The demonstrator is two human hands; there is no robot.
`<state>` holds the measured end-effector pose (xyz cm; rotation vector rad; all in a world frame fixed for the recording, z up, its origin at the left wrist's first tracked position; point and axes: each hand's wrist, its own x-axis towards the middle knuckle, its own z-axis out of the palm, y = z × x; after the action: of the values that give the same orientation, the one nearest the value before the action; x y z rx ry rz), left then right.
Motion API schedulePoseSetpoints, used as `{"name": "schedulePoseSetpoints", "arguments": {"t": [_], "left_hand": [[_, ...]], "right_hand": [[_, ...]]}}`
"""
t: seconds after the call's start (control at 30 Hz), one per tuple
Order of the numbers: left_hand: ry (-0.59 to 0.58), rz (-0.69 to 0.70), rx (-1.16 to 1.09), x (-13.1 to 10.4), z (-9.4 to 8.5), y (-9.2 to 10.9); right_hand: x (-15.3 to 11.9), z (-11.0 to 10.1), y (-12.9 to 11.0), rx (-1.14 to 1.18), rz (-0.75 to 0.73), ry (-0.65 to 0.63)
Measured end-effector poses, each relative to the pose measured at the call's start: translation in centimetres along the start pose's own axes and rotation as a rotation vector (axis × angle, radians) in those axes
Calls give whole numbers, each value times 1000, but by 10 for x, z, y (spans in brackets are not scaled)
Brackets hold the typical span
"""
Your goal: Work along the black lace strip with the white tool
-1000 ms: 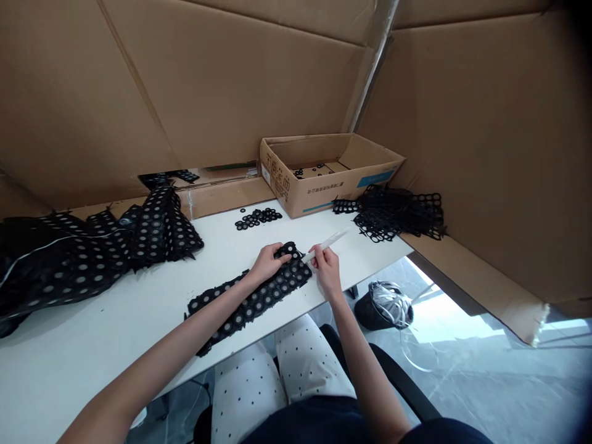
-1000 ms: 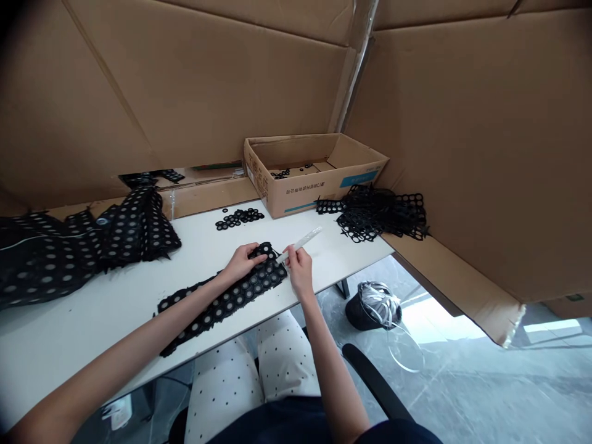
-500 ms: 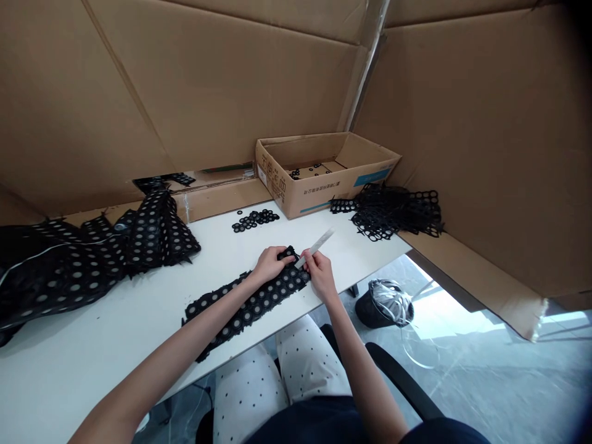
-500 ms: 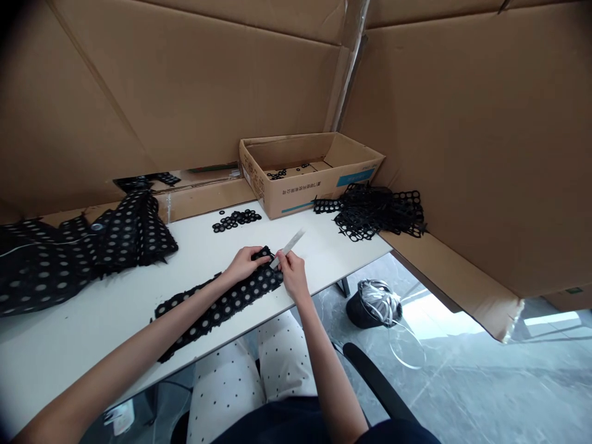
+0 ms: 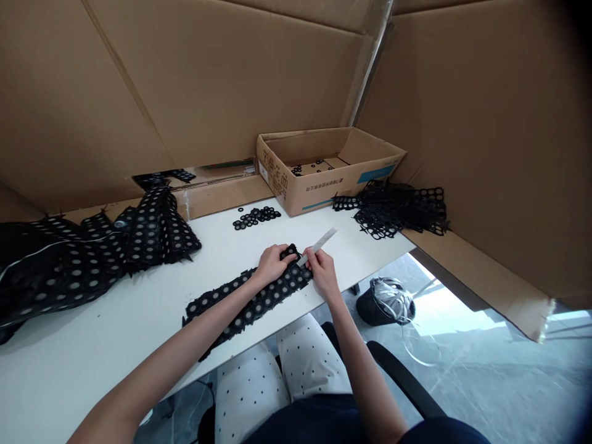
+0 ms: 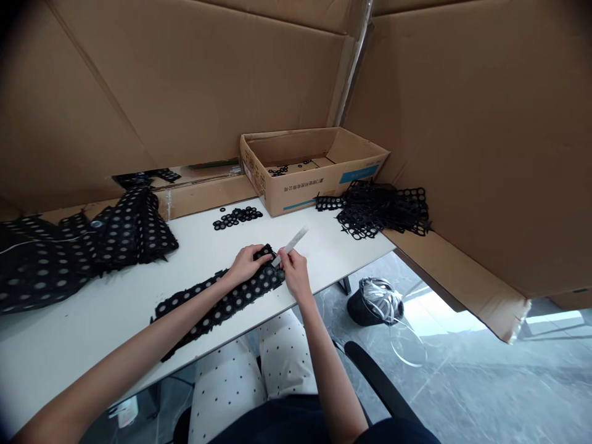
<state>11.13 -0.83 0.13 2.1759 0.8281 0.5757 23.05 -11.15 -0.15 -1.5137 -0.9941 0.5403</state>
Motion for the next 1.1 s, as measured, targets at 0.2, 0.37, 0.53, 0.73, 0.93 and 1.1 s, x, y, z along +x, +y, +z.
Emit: {"name": "schedulePoseSetpoints", "arguments": {"t": [0.2,0.37,0.53,0.73,0.93,1.1], "left_hand": [[20,17,-49,0,3,-4],[50,14,-134,-1,5,-5],[80,-21,-200,1,5,-6],[243,-106,-331,12,-1,-16],[147,-66,-280,13,-2,-18],[94,-38,-210,13,-6,-15]], "right_hand": [[-1,0,-5,-74,-37,-38],[0,3,-9,-162,-77,-42],[1,5,-5,-210,-37,-1],[-7,2,0,-217,5,-38],[-6,1,5,-54,100,108],[-2,3,6,10,70,126]]}}
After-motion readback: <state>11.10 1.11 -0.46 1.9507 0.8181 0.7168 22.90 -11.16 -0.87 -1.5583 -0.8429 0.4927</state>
